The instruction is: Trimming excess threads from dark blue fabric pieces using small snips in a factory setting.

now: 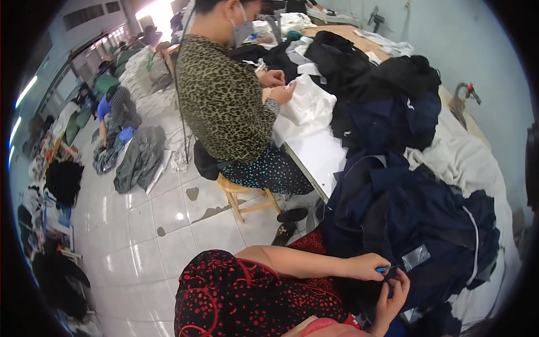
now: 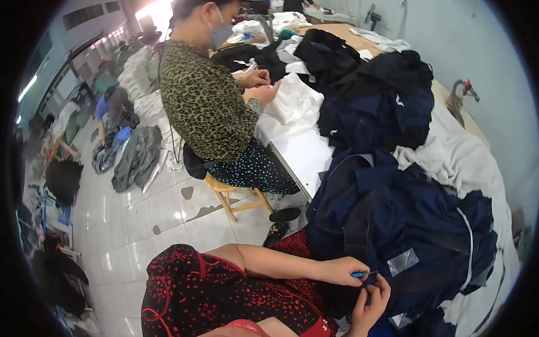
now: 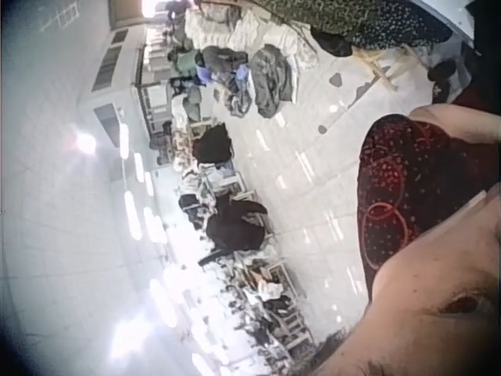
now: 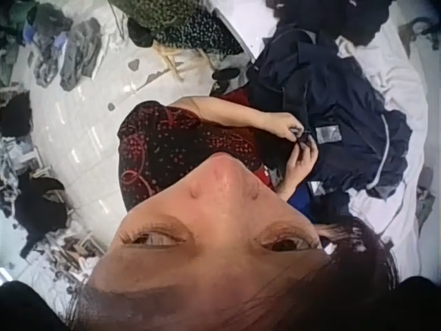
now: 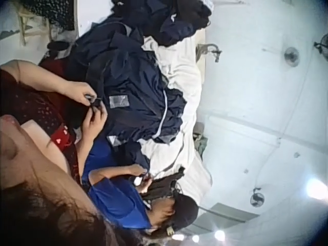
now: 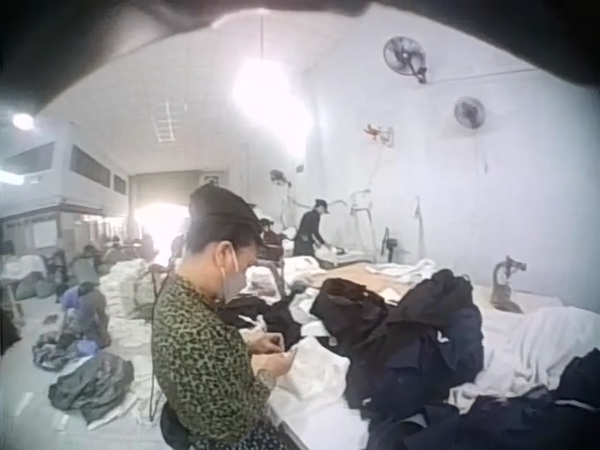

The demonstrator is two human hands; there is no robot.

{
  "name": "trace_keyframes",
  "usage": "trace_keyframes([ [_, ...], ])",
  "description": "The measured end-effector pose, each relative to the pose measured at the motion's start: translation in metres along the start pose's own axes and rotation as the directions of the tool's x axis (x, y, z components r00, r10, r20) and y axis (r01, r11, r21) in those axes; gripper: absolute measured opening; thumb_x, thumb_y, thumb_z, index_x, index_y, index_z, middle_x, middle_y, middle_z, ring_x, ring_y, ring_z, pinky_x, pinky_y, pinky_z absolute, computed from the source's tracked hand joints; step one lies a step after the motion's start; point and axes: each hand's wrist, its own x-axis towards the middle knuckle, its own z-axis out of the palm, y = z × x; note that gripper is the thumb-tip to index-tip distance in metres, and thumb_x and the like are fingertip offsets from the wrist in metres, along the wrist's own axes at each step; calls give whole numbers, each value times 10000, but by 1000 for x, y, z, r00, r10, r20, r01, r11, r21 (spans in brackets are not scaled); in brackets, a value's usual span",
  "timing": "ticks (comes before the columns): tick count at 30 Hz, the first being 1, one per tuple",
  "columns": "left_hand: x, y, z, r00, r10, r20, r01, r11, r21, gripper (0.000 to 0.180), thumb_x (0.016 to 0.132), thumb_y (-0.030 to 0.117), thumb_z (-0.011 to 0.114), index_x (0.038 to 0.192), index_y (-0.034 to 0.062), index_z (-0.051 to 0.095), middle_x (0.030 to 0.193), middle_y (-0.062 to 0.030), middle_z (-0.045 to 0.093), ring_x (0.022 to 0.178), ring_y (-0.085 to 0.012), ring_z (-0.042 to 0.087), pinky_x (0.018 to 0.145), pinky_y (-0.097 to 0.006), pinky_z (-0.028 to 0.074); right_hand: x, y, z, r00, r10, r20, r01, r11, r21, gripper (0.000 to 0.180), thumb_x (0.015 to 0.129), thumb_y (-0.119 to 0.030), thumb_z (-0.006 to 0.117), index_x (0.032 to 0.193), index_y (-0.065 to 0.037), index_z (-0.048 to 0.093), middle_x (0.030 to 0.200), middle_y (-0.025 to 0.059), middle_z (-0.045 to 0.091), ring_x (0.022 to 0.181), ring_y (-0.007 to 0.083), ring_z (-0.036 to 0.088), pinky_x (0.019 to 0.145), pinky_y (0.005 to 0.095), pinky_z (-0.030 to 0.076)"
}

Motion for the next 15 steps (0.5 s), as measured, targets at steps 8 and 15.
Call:
trace_keyframes([
  [8, -1, 1, -6, 971, -227, 78, 239, 885, -399, 141, 703, 6, 525, 821, 61, 470, 578, -8, 439, 410, -97, 451, 371, -238, 323, 9, 9, 1, 991, -31, 132, 24, 998, 60, 85, 770, -39, 567, 799, 19, 512, 1075, 157, 539, 916, 254, 538, 746, 309, 431],
  [15, 2, 15, -14, 938, -320, 136, 347, 846, -404, 154, 774, 107, 602, 891, 56, 518, 588, -2, 450, 414, -82, 401, 376, -229, 306, 23, 17, -1, 988, 87, 125, -116, 960, 253, 40, 762, 21, 515, 788, 32, 486, 925, 103, 509, 807, 169, 498, 727, 239, 394],
])
